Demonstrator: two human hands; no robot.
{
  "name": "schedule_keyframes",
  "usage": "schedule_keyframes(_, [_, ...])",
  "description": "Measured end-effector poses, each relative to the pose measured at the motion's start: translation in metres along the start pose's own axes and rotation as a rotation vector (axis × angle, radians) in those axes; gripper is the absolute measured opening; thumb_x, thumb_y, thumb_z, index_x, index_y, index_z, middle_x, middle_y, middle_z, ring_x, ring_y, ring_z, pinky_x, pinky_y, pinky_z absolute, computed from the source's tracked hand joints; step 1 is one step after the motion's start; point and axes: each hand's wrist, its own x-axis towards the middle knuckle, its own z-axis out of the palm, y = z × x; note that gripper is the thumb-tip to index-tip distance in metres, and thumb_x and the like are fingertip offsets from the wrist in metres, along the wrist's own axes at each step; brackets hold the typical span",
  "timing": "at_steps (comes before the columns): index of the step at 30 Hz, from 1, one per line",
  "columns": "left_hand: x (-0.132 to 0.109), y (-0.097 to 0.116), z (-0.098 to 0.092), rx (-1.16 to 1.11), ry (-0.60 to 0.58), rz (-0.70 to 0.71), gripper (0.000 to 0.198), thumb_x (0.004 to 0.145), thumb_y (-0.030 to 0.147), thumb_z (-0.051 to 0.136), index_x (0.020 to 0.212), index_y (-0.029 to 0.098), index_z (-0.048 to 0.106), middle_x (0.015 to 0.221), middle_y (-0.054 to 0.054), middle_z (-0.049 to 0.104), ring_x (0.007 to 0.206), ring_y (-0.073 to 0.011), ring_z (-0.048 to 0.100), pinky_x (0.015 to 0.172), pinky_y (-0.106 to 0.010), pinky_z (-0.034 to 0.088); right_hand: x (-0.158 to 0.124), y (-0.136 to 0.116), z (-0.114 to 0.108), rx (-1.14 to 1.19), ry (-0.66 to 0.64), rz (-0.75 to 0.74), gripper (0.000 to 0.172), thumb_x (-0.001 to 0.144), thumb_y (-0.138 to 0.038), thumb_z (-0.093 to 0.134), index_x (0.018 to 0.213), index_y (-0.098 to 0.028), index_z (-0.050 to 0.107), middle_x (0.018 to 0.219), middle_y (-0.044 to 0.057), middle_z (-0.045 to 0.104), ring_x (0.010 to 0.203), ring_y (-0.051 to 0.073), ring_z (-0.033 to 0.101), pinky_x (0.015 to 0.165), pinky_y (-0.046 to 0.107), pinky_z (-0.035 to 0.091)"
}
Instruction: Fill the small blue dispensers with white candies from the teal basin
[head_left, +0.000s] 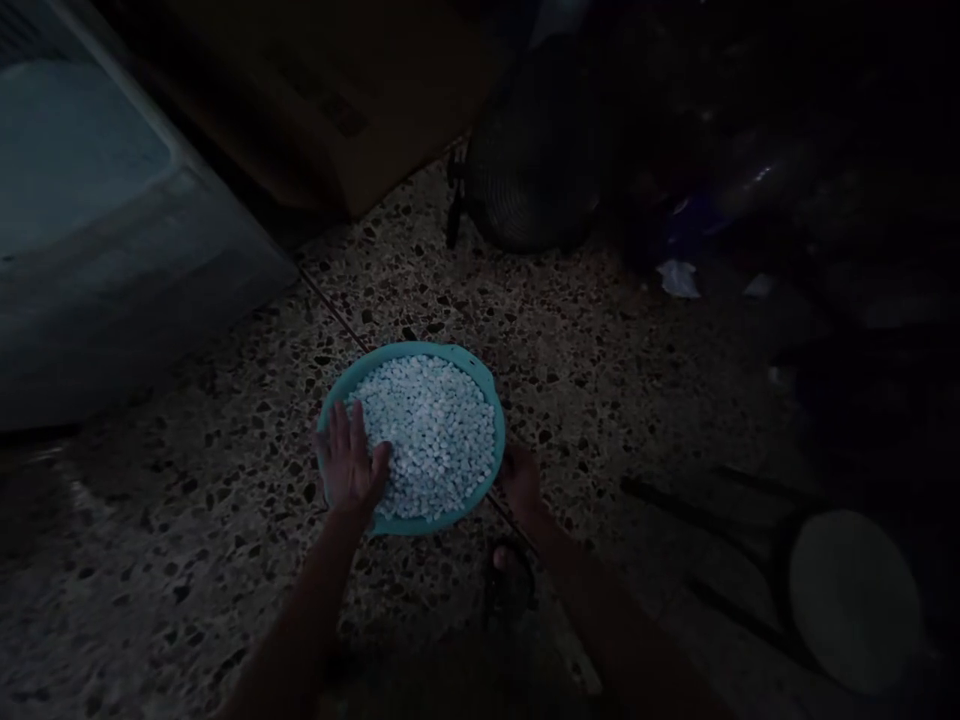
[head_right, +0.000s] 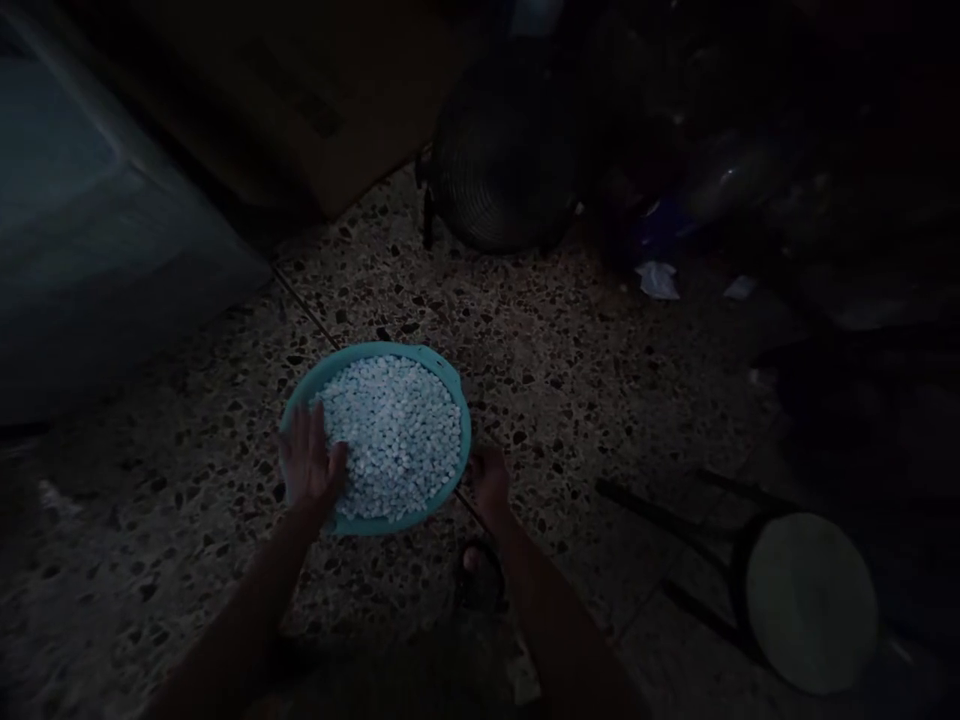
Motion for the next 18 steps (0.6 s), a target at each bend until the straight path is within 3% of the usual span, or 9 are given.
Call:
schedule_keyframes(4, [0.024,0.003,0.003,-0.129,-0.05,0.045,0.065,0.095,0.05,0.028,0.149,0.016,0.024,0.153,-0.015,0.024,0.144,-0.0266,0.016,0.116,-0.051,0.013,-0.002,-0.012,-0.027,0.034,0.11,0.016,0.033,0.087,-0.035,0.043,0.098,-0.012,0.064,0.097,0.011,0.064,0.094,0.021,0.057,0.088,0.033,0.044])
schedule_keyframes(7, [0.044,0.004,0.007,-0.184,-0.158,0.085,0.058,0.096,0.048,0.028,0.145,0.017,0.034,0.15,-0.013,0.032,0.141,-0.0253,0.025,0.116,-0.05,0.017,0.002,-0.05,-0.059,0.079,0.257,-0.027,0.035,0.089,-0.041,0.044,0.103,-0.013,0.06,0.1,0.011,0.062,0.093,0.02,0.057,0.084,0.033,0.046])
schedule_keyframes(9, [0.054,0.005,0.006,-0.188,-0.208,0.111,0.055,0.096,0.047,0.028,0.14,0.016,0.043,0.147,-0.013,0.038,0.14,-0.0262,0.028,0.116,-0.051,0.018,0.009,-0.094,-0.074,0.154,0.28,-0.223,0.026,0.088,-0.039,0.052,0.097,-0.017,0.062,0.096,0.007,0.062,0.089,0.017,0.058,0.08,0.03,0.048])
schedule_keyframes(12, [0.061,0.006,-0.003,-0.241,-0.249,0.172,0.053,0.097,0.046,0.029,0.137,0.015,0.046,0.145,-0.012,0.041,0.139,-0.0253,0.03,0.116,-0.049,0.02,0.023,-0.169,-0.073,0.124,0.151,-0.624,0.015,0.089,-0.033,0.055,0.094,-0.02,0.063,0.092,0.004,0.063,0.093,0.016,0.057,0.085,0.031,0.046])
schedule_keyframes(15, [0.05,-0.004,-0.021,-0.275,-0.122,0.174,0.047,0.096,0.042,0.034,0.133,0.017,0.048,0.136,-0.011,0.051,0.134,-0.0226,0.039,0.115,-0.044,0.026,0.034,-0.222,-0.053,-0.022,-0.041,-0.848,0.015,0.09,-0.031,0.054,0.094,-0.02,0.065,0.091,0.004,0.065,0.093,0.017,0.055,0.085,0.031,0.045])
schedule_keyframes(18, [0.016,-0.023,-0.036,-0.21,0.141,-0.007,0.042,0.094,0.038,0.04,0.129,0.017,0.049,0.132,-0.013,0.052,0.131,-0.0237,0.041,0.112,-0.044,0.031,0.045,-0.233,-0.041,-0.081,-0.083,-0.923,0.018,0.09,-0.034,0.055,0.091,-0.021,0.067,0.097,0.004,0.065,0.097,0.018,0.053,0.088,0.033,0.043])
